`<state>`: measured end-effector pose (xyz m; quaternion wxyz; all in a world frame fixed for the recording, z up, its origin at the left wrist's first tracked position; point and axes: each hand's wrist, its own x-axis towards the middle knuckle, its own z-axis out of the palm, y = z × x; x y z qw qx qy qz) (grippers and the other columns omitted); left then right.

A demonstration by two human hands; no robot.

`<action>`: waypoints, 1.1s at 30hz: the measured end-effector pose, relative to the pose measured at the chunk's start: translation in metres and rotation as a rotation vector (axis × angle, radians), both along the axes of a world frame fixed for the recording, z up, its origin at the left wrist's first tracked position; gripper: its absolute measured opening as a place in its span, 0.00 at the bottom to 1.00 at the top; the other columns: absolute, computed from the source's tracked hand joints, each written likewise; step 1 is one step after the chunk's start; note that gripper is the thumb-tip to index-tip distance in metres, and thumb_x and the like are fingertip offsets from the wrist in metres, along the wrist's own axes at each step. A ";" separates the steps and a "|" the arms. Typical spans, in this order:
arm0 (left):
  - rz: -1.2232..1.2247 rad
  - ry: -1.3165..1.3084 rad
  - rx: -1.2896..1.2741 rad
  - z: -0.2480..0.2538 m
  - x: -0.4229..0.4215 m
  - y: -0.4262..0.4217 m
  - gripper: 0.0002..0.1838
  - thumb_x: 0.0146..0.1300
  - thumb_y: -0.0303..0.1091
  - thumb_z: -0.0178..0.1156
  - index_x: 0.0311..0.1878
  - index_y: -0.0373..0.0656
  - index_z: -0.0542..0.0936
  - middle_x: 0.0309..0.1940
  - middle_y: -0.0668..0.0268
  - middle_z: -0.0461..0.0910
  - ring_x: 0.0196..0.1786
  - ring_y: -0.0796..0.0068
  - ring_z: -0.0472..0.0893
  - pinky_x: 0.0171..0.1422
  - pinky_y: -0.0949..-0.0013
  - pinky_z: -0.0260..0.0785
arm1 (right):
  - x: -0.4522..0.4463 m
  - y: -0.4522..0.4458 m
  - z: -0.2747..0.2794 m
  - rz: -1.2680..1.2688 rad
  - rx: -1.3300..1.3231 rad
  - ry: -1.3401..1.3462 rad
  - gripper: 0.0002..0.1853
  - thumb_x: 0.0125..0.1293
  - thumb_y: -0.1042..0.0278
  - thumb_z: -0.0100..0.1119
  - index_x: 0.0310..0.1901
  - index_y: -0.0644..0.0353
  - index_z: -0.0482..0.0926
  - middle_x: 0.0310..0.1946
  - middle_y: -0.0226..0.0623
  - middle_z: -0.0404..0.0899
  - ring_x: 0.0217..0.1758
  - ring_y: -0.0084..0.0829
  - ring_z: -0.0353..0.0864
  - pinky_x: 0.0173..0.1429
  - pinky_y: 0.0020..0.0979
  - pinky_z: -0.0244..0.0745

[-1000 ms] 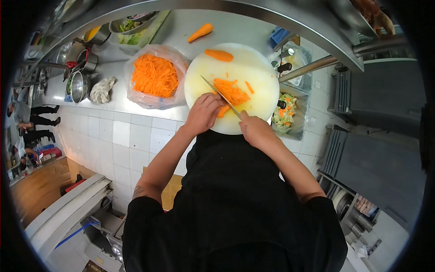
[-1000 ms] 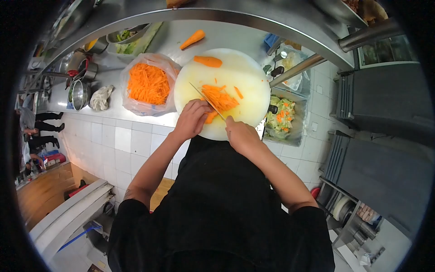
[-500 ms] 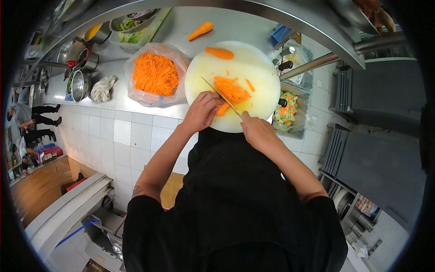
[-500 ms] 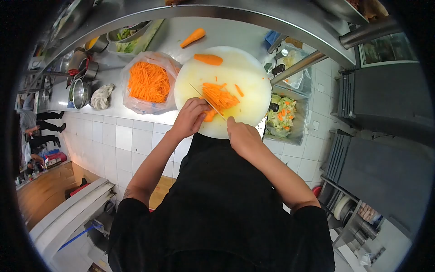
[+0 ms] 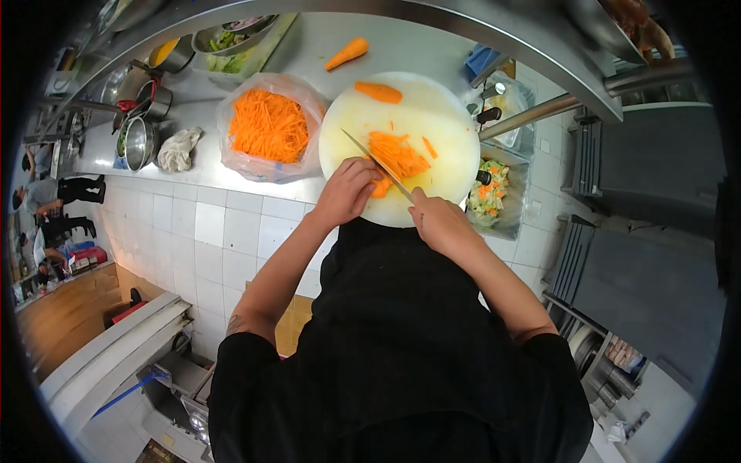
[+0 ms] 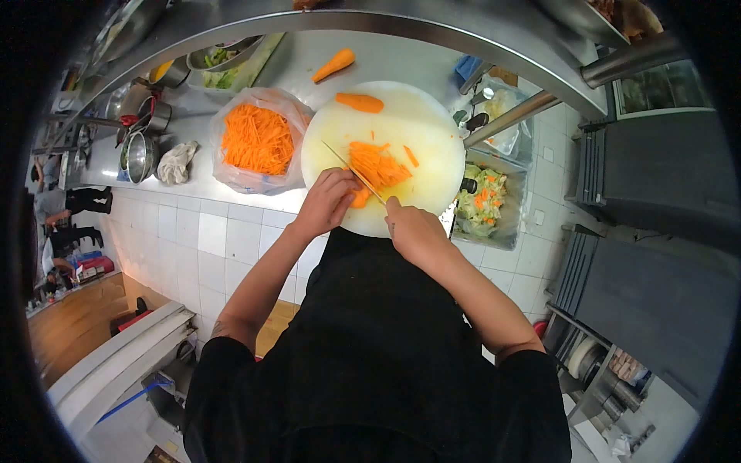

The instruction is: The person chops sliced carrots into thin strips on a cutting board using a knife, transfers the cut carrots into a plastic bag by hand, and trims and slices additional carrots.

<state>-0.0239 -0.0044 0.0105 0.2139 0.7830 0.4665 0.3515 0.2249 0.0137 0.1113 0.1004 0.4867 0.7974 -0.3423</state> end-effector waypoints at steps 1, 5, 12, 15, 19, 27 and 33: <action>-0.002 -0.001 0.001 0.000 0.000 0.000 0.15 0.65 0.20 0.67 0.55 0.41 0.84 0.59 0.57 0.83 0.65 0.47 0.79 0.74 0.51 0.73 | 0.000 -0.001 -0.029 -0.009 0.018 0.025 0.09 0.81 0.67 0.53 0.52 0.64 0.73 0.35 0.58 0.88 0.44 0.63 0.90 0.49 0.61 0.81; -0.008 -0.007 -0.001 0.005 0.000 0.000 0.15 0.65 0.21 0.68 0.55 0.42 0.84 0.59 0.57 0.83 0.65 0.48 0.79 0.74 0.52 0.73 | -0.003 0.002 -0.011 0.002 0.064 0.062 0.09 0.82 0.67 0.51 0.52 0.65 0.72 0.34 0.59 0.88 0.44 0.63 0.90 0.50 0.61 0.81; -0.002 -0.020 -0.005 0.002 -0.004 -0.006 0.14 0.63 0.21 0.69 0.53 0.42 0.84 0.58 0.59 0.83 0.64 0.48 0.79 0.73 0.53 0.73 | -0.012 -0.003 -0.041 -0.043 0.018 0.001 0.09 0.79 0.70 0.51 0.53 0.65 0.71 0.35 0.60 0.88 0.44 0.63 0.90 0.51 0.61 0.81; 0.021 0.047 0.072 0.007 -0.003 -0.004 0.14 0.62 0.21 0.69 0.50 0.42 0.84 0.58 0.59 0.84 0.64 0.49 0.79 0.72 0.53 0.74 | -0.009 0.000 -0.042 -0.044 0.039 0.020 0.09 0.79 0.70 0.50 0.53 0.65 0.71 0.36 0.61 0.88 0.44 0.63 0.91 0.50 0.61 0.81; -0.001 0.028 0.025 0.007 -0.003 -0.006 0.15 0.60 0.19 0.70 0.50 0.42 0.84 0.58 0.60 0.84 0.63 0.49 0.79 0.71 0.53 0.74 | -0.008 -0.005 -0.030 -0.017 0.057 0.029 0.08 0.78 0.71 0.50 0.52 0.65 0.72 0.35 0.60 0.88 0.43 0.63 0.91 0.49 0.60 0.82; 0.031 0.021 0.012 0.002 -0.003 -0.007 0.15 0.61 0.19 0.69 0.51 0.42 0.85 0.57 0.60 0.84 0.63 0.49 0.80 0.71 0.53 0.74 | -0.008 0.000 -0.027 0.014 0.061 0.034 0.07 0.77 0.73 0.50 0.52 0.66 0.73 0.35 0.58 0.88 0.43 0.62 0.91 0.49 0.59 0.82; 0.026 0.013 0.016 0.001 0.000 -0.009 0.15 0.61 0.19 0.70 0.51 0.42 0.85 0.57 0.59 0.84 0.63 0.49 0.80 0.71 0.52 0.74 | -0.003 -0.005 -0.020 0.044 0.055 0.011 0.08 0.78 0.72 0.48 0.52 0.65 0.72 0.34 0.57 0.88 0.43 0.61 0.91 0.49 0.59 0.82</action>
